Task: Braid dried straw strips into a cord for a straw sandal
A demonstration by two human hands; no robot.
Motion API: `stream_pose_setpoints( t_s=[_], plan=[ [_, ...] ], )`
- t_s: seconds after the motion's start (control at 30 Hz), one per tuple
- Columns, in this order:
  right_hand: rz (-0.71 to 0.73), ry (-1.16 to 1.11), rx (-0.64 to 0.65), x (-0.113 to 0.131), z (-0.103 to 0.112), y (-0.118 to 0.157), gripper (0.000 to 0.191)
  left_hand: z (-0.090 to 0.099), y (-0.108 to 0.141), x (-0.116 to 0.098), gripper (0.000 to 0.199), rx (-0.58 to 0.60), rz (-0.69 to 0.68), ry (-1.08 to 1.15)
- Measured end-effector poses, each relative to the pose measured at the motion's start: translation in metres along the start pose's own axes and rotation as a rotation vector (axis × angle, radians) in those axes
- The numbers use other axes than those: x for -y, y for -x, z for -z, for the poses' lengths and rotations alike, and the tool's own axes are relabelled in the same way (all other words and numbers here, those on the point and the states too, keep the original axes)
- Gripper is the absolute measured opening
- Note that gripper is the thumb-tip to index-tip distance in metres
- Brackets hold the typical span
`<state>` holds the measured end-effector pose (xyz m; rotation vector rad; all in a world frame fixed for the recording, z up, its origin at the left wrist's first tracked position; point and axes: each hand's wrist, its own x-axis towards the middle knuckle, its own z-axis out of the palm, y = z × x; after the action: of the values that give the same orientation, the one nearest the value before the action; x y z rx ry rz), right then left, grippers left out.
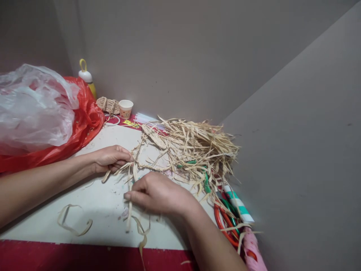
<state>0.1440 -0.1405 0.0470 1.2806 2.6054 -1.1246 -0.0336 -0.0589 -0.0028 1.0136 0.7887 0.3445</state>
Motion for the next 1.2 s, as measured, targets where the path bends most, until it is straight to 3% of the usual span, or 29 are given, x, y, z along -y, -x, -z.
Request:
stream_pose_setpoints(
  t_s=[0.23,0.5,0.63,0.8,0.87,0.97,1.07,1.13,1.2],
  plan=[
    [-0.012,-0.533,0.067,-0.036,0.026,0.011,0.040,0.006,0.000,-0.003,0.033,0.063,0.023,0.030],
    [0.090,-0.739,0.117,-0.051,0.017,0.004,0.038,0.004,-0.002,-0.003,0.031,0.048,0.036,0.045],
    [0.075,-0.722,0.165,-0.045,0.015,0.003,0.039,0.003,-0.002,-0.003,0.031,0.009,0.039,0.067],
    [0.172,-0.588,0.344,-0.039,0.021,0.014,0.050,0.005,-0.002,-0.002,0.030,0.014,0.035,0.063],
    [0.153,-0.535,0.340,-0.038,0.025,0.019,0.047,0.006,-0.002,-0.003,0.030,0.035,0.023,0.048],
    [-0.026,-0.416,0.157,-0.039,0.032,0.023,0.038,0.006,0.000,-0.004,0.030,0.059,0.012,0.006],
    [-0.248,-0.324,-0.304,-0.042,0.037,0.024,0.037,0.006,-0.001,-0.003,0.029,0.063,0.003,-0.035],
    [-0.299,-0.352,-0.644,-0.044,0.037,0.019,0.037,0.007,-0.001,-0.001,0.028,0.069,-0.014,-0.068],
    [-0.278,-0.475,-0.820,-0.044,0.031,0.010,0.033,0.007,-0.002,0.000,0.025,0.069,-0.037,-0.100]
  ],
)
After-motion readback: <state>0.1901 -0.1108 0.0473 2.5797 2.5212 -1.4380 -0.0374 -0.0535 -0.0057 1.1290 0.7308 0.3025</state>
